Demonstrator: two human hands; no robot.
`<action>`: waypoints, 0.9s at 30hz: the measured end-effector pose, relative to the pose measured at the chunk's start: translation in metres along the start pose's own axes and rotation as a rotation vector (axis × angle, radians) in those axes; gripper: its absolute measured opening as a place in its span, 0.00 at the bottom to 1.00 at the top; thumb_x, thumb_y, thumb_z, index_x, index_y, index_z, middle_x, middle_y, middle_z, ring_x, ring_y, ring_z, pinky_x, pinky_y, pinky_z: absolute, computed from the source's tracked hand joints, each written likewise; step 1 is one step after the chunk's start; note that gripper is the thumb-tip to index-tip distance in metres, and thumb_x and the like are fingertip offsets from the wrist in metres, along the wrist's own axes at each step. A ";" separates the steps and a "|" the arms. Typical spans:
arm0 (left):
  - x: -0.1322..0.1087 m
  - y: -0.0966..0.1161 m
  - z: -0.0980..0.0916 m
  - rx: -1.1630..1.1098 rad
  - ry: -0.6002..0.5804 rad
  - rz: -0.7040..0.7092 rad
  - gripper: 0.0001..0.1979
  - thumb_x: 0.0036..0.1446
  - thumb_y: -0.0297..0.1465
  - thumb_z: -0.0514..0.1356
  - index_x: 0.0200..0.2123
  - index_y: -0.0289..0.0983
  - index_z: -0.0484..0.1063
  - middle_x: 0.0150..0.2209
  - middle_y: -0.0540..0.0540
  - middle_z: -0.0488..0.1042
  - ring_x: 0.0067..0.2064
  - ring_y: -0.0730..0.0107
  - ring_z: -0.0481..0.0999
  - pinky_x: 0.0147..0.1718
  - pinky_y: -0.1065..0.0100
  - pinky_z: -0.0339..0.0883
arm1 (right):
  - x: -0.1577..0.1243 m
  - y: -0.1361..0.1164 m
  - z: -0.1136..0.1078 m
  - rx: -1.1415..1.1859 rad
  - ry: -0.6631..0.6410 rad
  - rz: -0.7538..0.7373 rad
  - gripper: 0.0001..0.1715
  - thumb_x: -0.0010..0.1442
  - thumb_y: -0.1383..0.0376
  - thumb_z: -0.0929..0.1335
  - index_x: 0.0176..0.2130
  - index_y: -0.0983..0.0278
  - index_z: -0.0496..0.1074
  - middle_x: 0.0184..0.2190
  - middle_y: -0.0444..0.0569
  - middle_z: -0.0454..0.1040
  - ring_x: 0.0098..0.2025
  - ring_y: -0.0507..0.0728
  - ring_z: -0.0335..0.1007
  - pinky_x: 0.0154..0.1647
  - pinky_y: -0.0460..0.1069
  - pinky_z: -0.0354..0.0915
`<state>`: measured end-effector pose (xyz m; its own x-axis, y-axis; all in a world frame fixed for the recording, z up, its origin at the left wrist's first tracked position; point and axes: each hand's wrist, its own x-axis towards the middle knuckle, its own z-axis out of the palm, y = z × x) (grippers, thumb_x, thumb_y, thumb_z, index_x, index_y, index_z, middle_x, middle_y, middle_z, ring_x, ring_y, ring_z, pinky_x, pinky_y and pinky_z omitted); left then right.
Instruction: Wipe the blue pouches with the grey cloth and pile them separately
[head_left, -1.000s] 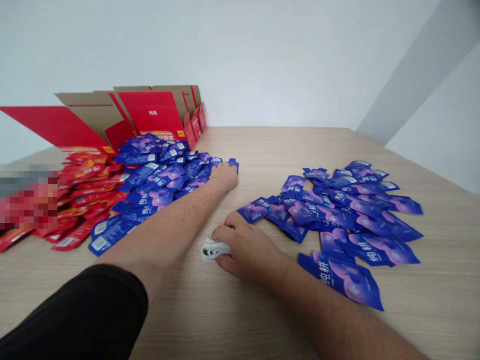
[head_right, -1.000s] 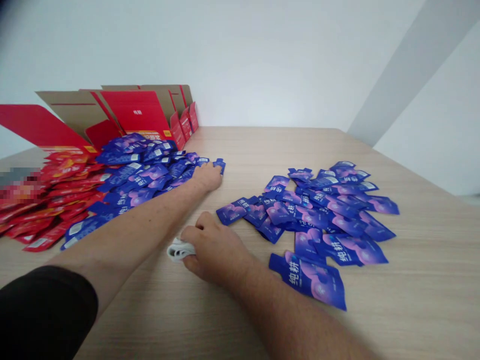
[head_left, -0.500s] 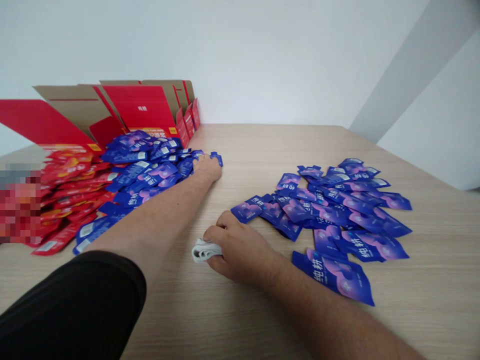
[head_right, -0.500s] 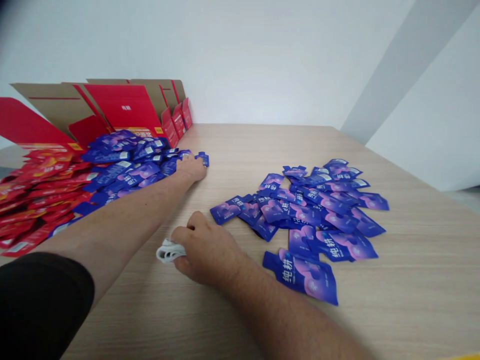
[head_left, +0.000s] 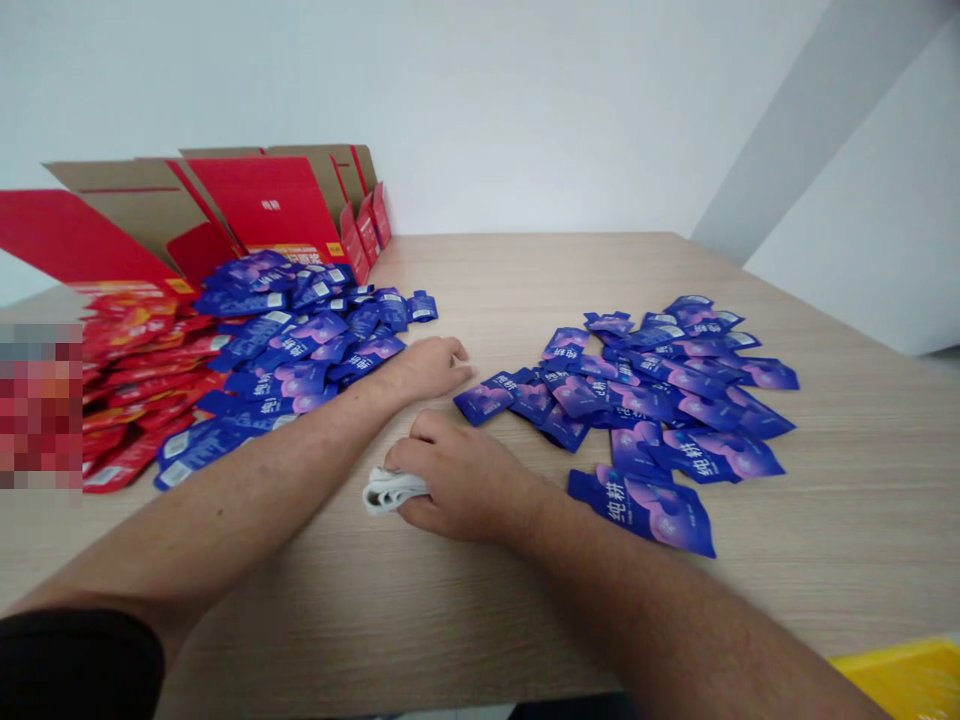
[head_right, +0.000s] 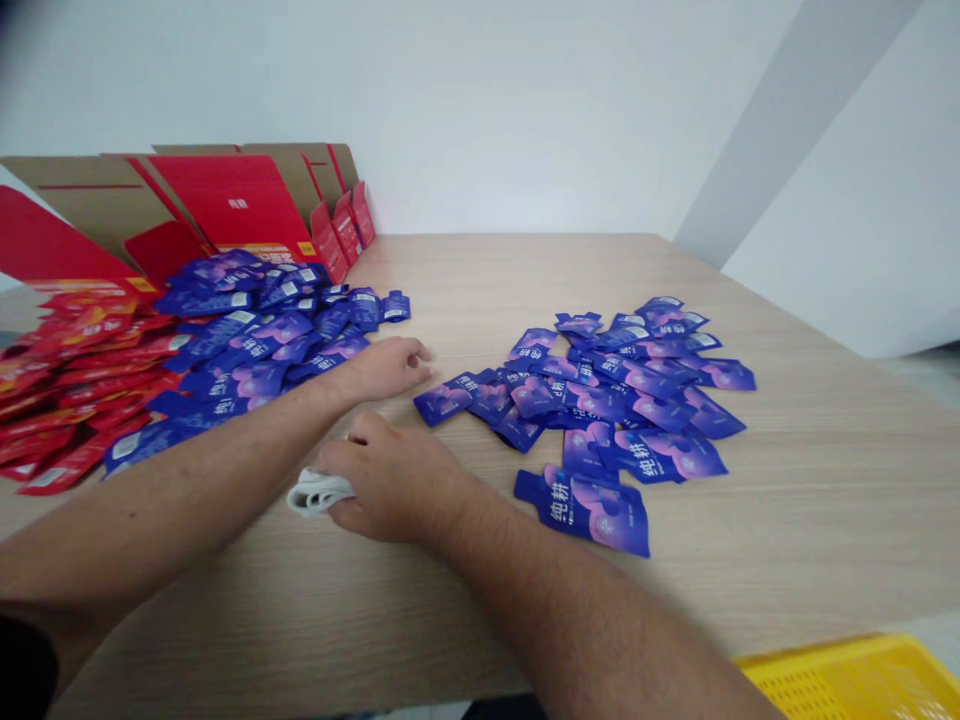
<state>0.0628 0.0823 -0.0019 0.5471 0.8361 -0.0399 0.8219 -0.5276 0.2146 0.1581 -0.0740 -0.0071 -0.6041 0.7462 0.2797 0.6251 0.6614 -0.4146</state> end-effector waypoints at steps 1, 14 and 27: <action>-0.007 0.008 0.001 -0.057 -0.053 0.001 0.28 0.61 0.49 0.57 0.54 0.36 0.75 0.46 0.39 0.81 0.50 0.55 0.78 0.50 0.62 0.69 | 0.000 -0.001 0.000 -0.001 0.002 -0.012 0.17 0.62 0.58 0.70 0.49 0.61 0.75 0.44 0.51 0.70 0.43 0.59 0.70 0.44 0.53 0.70; -0.015 0.025 0.009 -0.120 -0.158 -0.067 0.24 0.49 0.47 0.66 0.44 0.38 0.76 0.40 0.41 0.81 0.40 0.56 0.79 0.33 0.64 0.65 | 0.001 0.003 -0.001 -0.009 0.011 0.003 0.18 0.62 0.58 0.71 0.50 0.62 0.75 0.45 0.52 0.70 0.47 0.60 0.69 0.47 0.53 0.69; -0.105 -0.016 0.000 -1.477 -0.072 -0.245 0.26 0.47 0.25 0.68 0.51 0.40 0.73 0.38 0.48 0.80 0.34 0.69 0.78 0.33 0.69 0.71 | -0.002 0.001 -0.006 0.031 0.040 0.015 0.18 0.61 0.64 0.70 0.51 0.63 0.72 0.48 0.54 0.70 0.51 0.61 0.68 0.53 0.55 0.69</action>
<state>-0.0081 0.0026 -0.0014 0.4659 0.8467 -0.2569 0.0192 0.2806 0.9596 0.1628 -0.0747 -0.0027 -0.5742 0.7588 0.3074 0.6180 0.6480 -0.4452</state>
